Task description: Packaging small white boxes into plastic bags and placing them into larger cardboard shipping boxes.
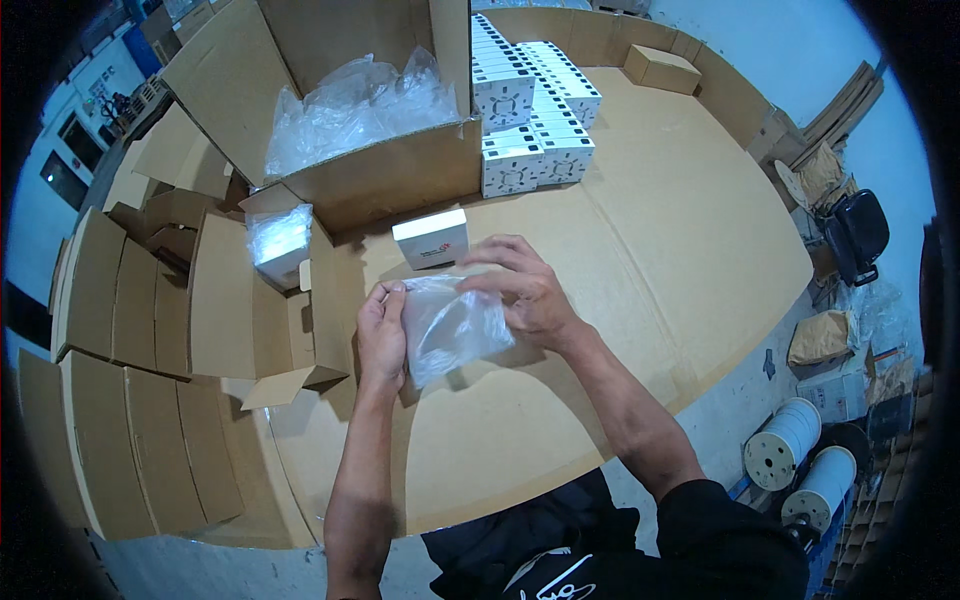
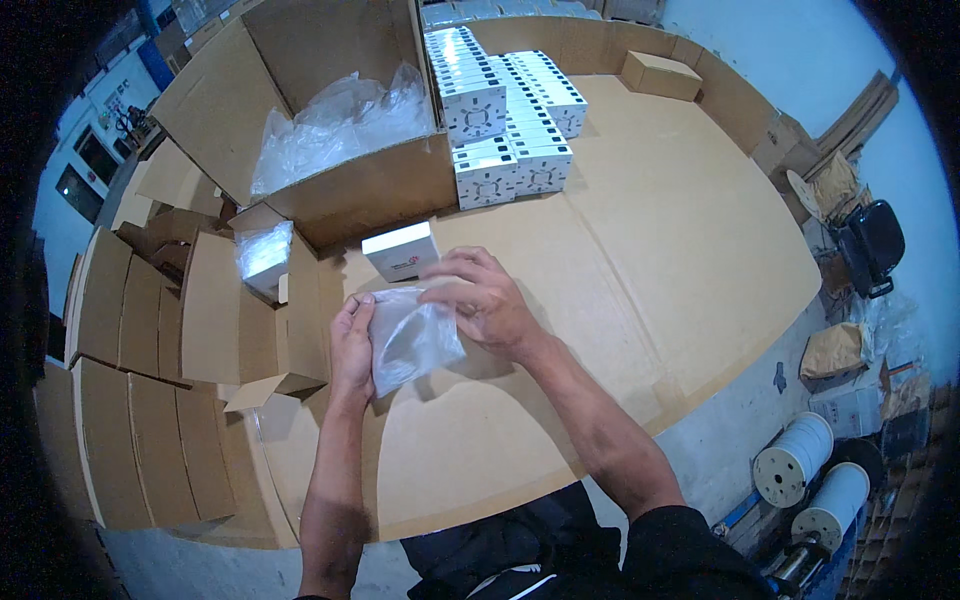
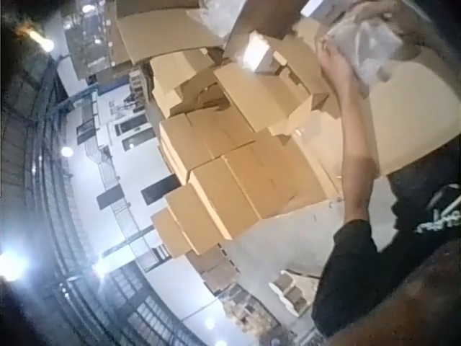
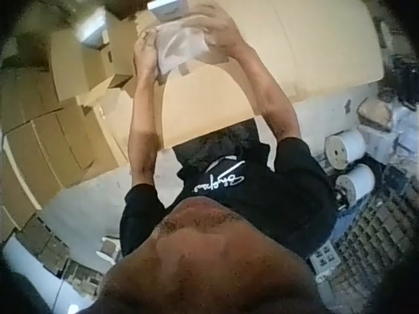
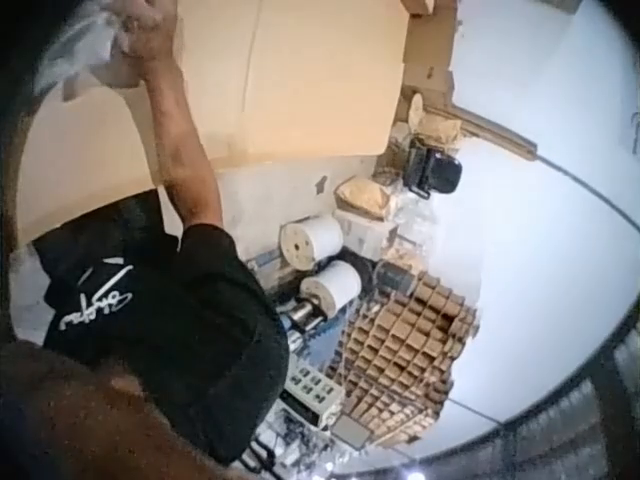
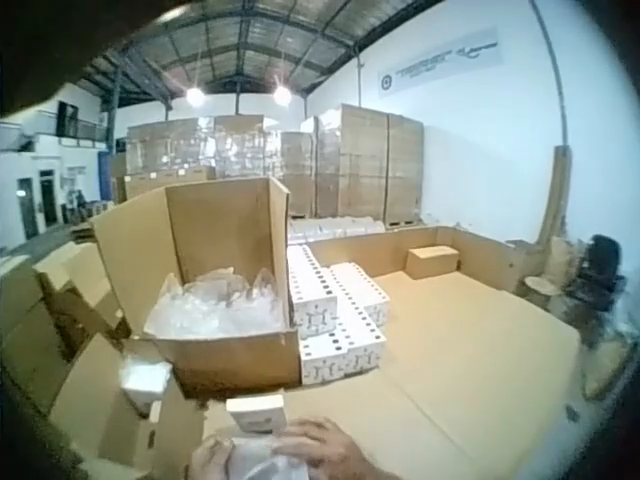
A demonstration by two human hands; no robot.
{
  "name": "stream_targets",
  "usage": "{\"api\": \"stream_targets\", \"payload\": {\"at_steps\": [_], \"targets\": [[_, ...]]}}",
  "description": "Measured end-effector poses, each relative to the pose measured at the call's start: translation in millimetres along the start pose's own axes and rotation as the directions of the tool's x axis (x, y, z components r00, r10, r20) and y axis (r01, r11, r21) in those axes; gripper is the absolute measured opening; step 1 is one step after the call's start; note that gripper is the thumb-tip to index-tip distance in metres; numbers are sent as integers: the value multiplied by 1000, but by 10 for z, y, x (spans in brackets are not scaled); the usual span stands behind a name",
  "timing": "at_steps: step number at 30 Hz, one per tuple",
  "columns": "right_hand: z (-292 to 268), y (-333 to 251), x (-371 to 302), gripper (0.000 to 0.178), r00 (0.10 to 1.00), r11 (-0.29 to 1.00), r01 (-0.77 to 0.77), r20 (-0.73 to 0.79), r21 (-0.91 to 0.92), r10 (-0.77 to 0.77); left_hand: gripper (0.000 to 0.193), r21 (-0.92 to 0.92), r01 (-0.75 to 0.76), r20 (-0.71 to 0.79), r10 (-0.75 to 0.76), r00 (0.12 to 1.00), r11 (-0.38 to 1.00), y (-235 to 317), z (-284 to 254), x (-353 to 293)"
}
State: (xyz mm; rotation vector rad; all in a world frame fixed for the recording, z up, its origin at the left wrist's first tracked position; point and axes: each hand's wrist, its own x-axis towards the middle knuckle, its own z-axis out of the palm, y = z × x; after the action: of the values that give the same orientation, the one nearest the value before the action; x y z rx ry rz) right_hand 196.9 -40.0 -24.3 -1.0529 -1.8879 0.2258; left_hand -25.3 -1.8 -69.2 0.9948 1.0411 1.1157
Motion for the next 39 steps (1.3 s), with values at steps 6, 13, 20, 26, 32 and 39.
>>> {"api": "stream_targets", "payload": {"at_steps": [6, 13, 20, 26, 32, 39], "targets": [[152, -21, -81, 13, 823, 760, -508, -32, 404, 567, 50, 215, -317, 72, 308, 949, 924, 215, 88, -243], [261, -94, -83, 23, 813, 737, -563, 89, 373, 576, 30, 152, -239, -30, 246, 969, 959, 130, 252, -260], [328, -13, -105, 24, 808, 668, -492, 6, 558, 590, 20, 199, -260, -48, 275, 960, 945, 136, 346, -294], [138, 14, -18, 16, 628, 93, -355, 164, 930, 760, 19, 293, -301, 20, 309, 951, 907, 84, 344, -320], [216, -77, -67, 20, 681, 396, -490, 57, 777, 730, 22, 378, -263, -44, 301, 952, 888, 136, 352, -340], [336, -43, -122, 22, 775, 753, -548, -118, 364, 621, 32, 505, -277, -38, 341, 939, 818, 257, 251, -287]]}}
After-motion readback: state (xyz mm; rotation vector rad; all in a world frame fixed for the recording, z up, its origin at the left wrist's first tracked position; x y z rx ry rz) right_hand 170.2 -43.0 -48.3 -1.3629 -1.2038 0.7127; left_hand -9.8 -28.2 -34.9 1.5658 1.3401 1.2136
